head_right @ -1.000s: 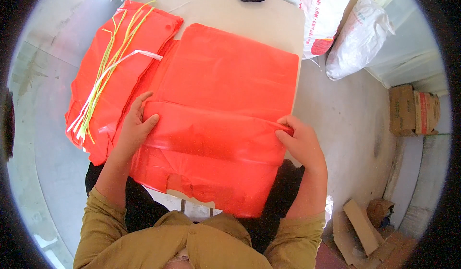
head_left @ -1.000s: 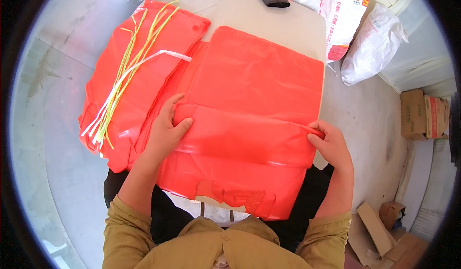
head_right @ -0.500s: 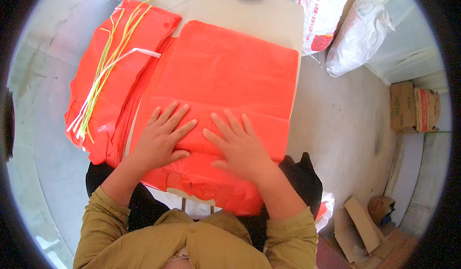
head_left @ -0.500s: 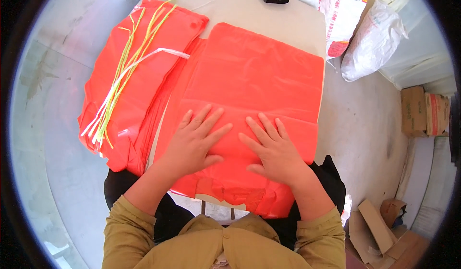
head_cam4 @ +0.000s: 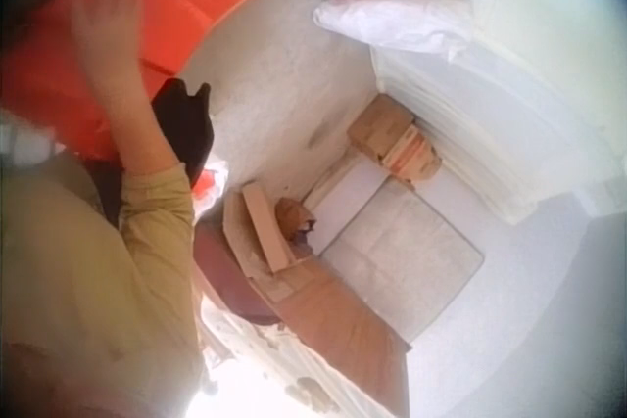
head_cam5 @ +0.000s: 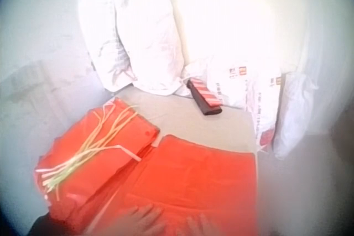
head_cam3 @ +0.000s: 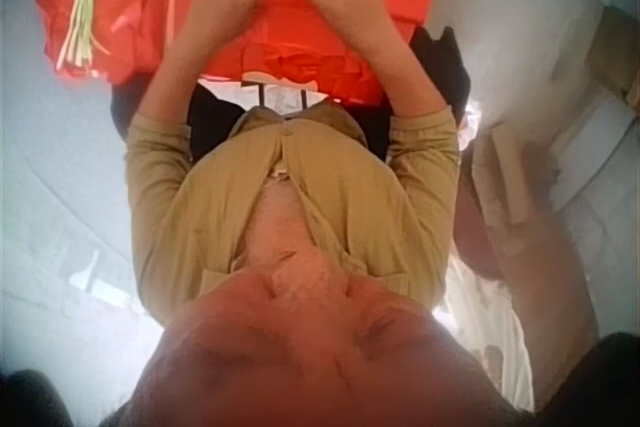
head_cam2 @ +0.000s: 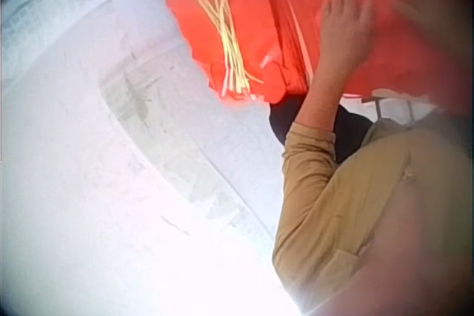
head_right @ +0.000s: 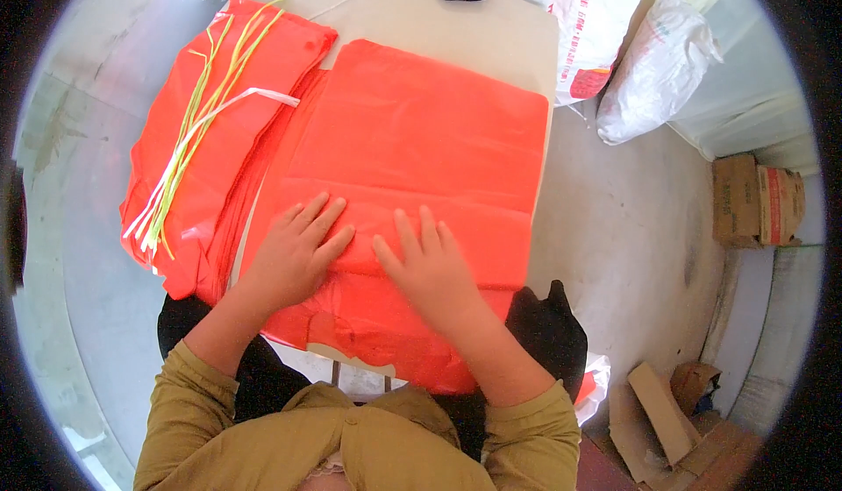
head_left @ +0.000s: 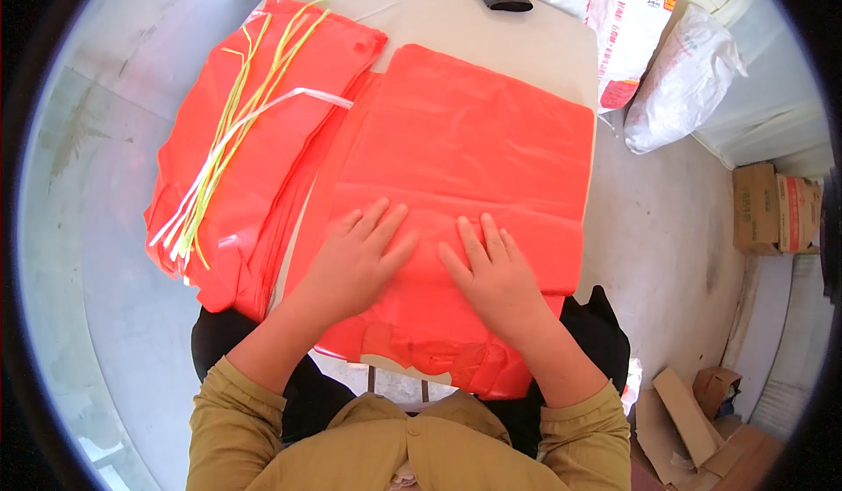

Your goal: The person bundles red plastic bags by hand by folding them over and tying a yellow strip around the middle.

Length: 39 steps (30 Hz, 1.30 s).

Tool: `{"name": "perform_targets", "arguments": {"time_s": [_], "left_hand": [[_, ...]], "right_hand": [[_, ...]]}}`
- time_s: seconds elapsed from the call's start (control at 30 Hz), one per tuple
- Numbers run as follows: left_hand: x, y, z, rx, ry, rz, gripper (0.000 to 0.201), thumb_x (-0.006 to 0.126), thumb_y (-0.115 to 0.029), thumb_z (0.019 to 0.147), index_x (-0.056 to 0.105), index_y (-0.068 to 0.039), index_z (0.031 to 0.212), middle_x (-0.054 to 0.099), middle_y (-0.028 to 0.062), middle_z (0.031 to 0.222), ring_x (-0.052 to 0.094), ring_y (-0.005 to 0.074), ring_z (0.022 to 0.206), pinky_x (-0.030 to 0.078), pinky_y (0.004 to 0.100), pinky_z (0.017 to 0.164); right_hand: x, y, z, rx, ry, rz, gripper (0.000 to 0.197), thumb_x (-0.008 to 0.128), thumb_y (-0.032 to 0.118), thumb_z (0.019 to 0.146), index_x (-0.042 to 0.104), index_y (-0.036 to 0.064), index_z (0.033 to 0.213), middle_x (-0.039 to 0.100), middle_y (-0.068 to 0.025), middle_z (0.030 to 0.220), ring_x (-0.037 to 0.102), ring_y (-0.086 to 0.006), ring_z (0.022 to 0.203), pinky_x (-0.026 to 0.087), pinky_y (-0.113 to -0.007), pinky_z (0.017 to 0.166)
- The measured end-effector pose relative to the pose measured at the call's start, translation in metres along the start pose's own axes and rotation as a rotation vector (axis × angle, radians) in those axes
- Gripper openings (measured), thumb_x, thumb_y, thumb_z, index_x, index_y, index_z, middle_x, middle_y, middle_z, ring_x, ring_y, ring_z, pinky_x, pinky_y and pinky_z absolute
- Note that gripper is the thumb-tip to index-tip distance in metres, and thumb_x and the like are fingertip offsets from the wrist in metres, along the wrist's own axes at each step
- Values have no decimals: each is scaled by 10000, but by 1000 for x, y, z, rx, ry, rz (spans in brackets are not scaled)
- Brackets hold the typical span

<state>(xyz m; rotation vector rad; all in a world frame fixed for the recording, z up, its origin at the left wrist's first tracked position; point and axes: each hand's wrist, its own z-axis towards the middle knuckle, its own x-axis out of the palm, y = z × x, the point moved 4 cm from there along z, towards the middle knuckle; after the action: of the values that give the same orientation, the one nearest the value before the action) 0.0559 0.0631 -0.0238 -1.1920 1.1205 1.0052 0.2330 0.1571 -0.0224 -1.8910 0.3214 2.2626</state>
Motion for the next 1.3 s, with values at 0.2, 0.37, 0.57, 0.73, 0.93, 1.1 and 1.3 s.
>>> {"name": "perform_targets", "arguments": {"time_s": [0.2,0.37,0.57,0.73,0.93,1.1,1.3], "left_hand": [[-1,0,-3,53,-111,135,399,560,-179,861,606,-103,1250,546,153,1412,532,332,1296,465,461,1014],[-11,1,-3,8,-183,154,396,587,-157,845,624,-112,1237,636,82,1309,635,278,1168,546,415,857],[-18,8,-5,-246,-47,-314,423,660,-18,786,658,-101,1201,721,74,1135,691,292,1047,557,401,843],[-7,13,-14,-595,154,-1367,340,649,-36,887,624,-55,1226,716,66,1057,692,226,969,546,351,821],[27,-2,-20,-839,300,-2191,501,640,-58,926,470,-2,1393,625,92,1266,620,188,1140,507,358,983],[37,-9,-20,-744,196,-1948,612,665,-115,927,384,12,1456,554,113,1370,553,206,1253,469,379,1046],[4,5,-22,-621,185,-893,743,755,-169,858,376,-57,1487,485,197,1431,453,279,1368,412,382,1097]], "right_hand": [[-17,-5,2,121,43,94,460,615,68,800,576,69,1258,563,-214,1339,581,-401,1189,529,-455,934],[-34,-24,-7,204,121,-24,440,616,42,775,607,72,1214,598,-174,1307,596,-366,1164,547,-408,837],[-71,-55,-11,427,76,-122,418,635,107,823,586,80,1237,576,-156,1327,531,-373,1251,436,-479,1015],[-89,-76,-32,361,-849,259,660,560,172,970,234,69,1534,253,-185,1588,316,-301,1446,276,-493,1161],[-3,-58,-10,886,-412,2006,691,517,249,1035,125,126,1590,199,-144,1624,419,-286,1382,357,-455,1118],[15,-34,0,835,-141,1770,743,569,198,1004,122,135,1594,213,-131,1616,437,-259,1354,391,-431,1088],[13,-37,5,881,-136,1623,703,629,90,919,295,72,1538,290,-171,1579,434,-287,1338,365,-406,1120]]}}
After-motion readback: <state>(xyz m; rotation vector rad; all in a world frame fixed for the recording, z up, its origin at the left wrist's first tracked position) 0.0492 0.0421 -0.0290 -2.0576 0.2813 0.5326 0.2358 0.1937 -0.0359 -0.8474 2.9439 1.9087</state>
